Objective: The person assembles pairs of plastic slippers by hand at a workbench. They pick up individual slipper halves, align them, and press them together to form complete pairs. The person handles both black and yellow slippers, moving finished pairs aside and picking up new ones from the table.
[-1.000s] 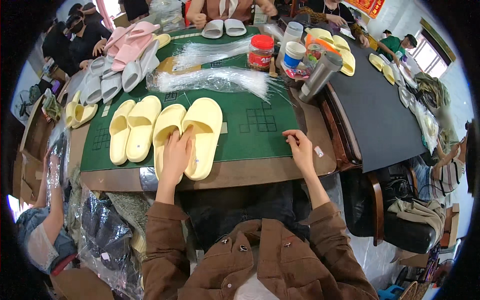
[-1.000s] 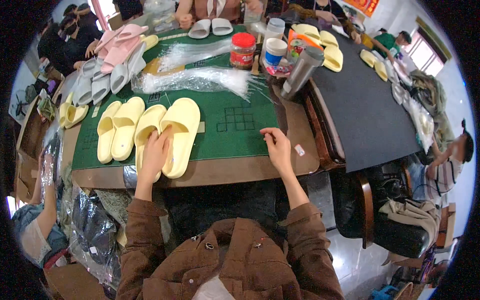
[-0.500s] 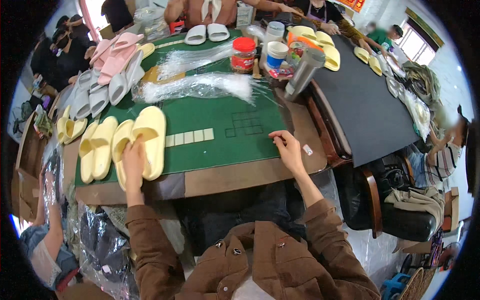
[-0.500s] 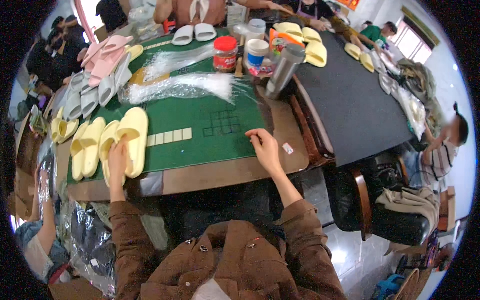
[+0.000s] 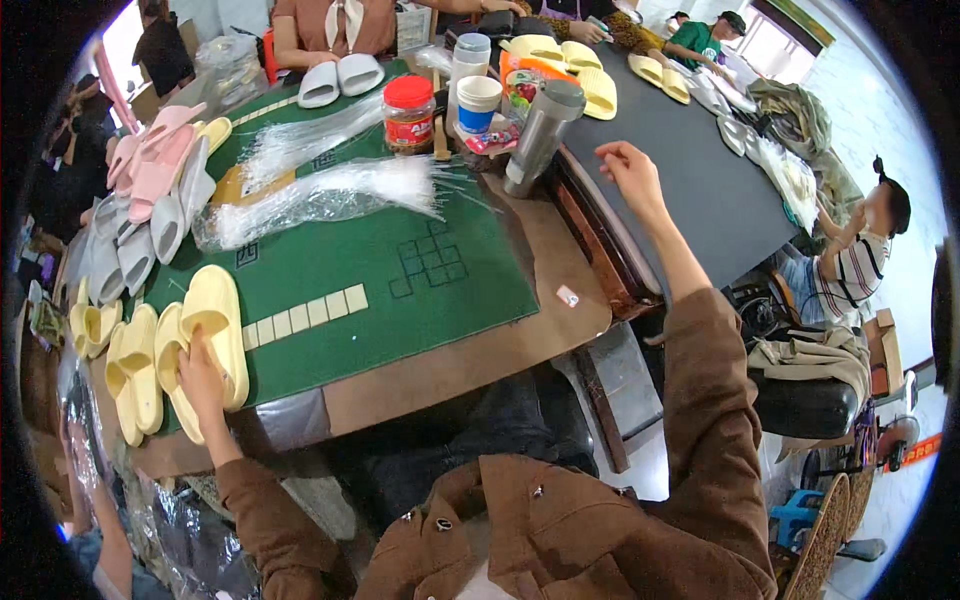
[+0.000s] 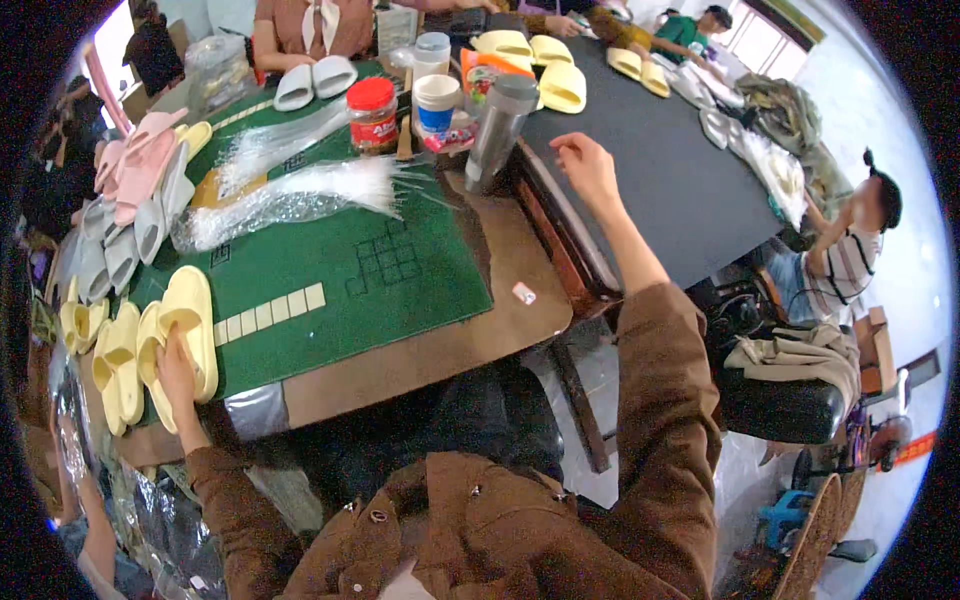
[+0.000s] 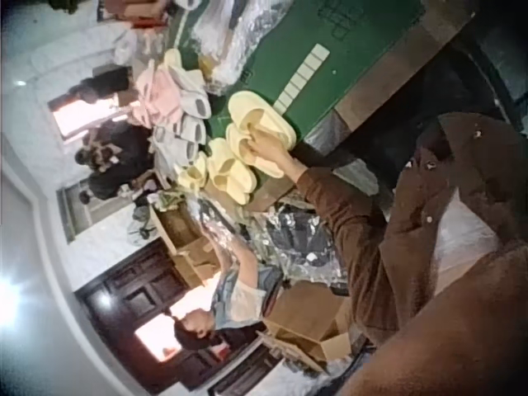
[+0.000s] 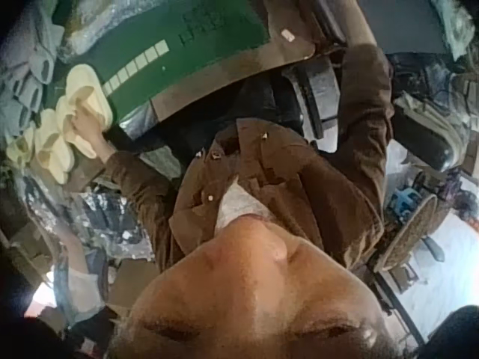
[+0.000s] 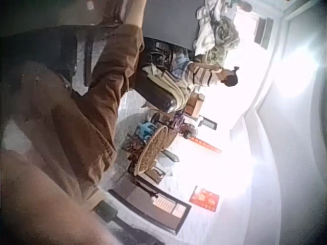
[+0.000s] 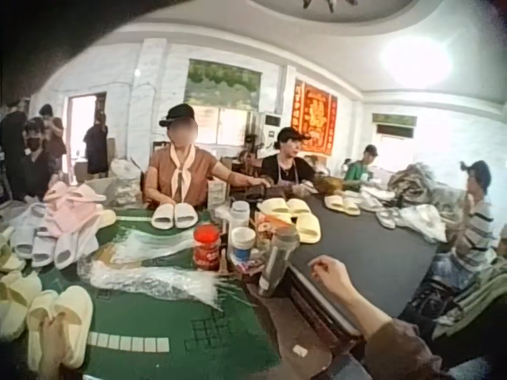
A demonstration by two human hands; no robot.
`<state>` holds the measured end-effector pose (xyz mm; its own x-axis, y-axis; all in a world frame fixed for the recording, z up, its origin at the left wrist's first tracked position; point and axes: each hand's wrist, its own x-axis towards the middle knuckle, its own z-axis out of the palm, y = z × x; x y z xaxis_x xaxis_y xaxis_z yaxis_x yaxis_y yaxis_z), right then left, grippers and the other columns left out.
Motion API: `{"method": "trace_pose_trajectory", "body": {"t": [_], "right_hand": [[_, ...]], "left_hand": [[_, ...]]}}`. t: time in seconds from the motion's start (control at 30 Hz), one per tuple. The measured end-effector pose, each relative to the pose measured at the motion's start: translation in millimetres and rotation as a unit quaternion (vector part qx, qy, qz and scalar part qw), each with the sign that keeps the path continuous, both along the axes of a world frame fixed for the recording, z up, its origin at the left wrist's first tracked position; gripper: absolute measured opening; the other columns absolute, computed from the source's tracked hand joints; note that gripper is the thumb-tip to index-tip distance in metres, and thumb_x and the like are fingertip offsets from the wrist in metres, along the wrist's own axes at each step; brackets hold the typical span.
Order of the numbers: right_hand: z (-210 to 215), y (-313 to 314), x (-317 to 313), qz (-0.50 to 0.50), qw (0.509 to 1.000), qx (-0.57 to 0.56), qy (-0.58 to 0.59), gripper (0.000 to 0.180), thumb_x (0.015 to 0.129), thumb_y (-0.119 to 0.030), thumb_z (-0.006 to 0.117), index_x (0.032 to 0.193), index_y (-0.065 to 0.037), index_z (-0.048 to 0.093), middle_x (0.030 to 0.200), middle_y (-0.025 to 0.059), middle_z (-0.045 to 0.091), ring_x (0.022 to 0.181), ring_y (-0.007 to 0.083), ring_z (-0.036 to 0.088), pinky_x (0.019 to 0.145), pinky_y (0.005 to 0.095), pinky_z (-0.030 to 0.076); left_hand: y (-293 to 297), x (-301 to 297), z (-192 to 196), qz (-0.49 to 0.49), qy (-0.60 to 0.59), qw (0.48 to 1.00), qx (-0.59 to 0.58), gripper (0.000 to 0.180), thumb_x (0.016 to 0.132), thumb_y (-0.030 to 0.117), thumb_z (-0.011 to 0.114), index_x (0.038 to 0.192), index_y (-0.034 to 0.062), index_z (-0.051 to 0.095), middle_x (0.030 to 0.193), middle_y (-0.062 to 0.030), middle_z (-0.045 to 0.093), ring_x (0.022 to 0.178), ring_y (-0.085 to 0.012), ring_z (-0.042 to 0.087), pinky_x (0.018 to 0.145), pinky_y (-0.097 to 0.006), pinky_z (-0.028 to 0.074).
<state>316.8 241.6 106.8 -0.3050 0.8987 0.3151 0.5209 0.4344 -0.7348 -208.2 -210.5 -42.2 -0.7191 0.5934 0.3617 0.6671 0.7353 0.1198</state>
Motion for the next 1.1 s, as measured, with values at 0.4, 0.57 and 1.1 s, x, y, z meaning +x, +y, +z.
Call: {"method": "trace_pose_trajectory", "body": {"t": [0.4,0.57,1.1], "right_hand": [[-43.6,168.1,-12.5,-0.139,0.929,0.277,-0.201,0.036,0.085,-0.005,0.050,0.120,-0.009,0.058,0.129,0.0150,0.050,0.116,0.0375,0.049,0.095,0.0443,0.046],[-25.7,215.7,-17.3,-0.131,0.932,0.280,-0.189,0.060,0.078,-0.001,0.052,0.135,-0.011,0.043,0.140,0.0169,0.039,0.129,0.0378,0.038,0.102,0.0457,0.040],[2.8,271.5,-50.2,-0.036,0.847,0.279,-0.451,0.065,0.070,-0.025,0.074,0.130,-0.018,0.052,0.123,0.0136,0.049,0.117,0.0334,0.047,0.095,0.0455,0.042]], "left_hand": [[-7.1,3.8,-1.6,0.003,-0.023,0.999,0.023,0.041,0.095,0.014,0.047,0.136,0.0167,0.050,0.110,-0.0245,0.052,0.098,-0.0437,0.050,0.088,-0.049,0.040],[-0.8,13.9,-0.5,-0.002,-0.003,1.000,0.024,0.043,0.093,0.008,0.046,0.136,0.0118,0.048,0.114,-0.0267,0.049,0.105,-0.0457,0.047,0.092,-0.049,0.038],[-8.5,17.2,12.1,0.032,-0.060,0.997,0.033,0.037,0.095,0.006,0.042,0.131,0.0023,0.049,0.114,-0.0282,0.048,0.103,-0.0454,0.047,0.088,-0.046,0.039]]}}
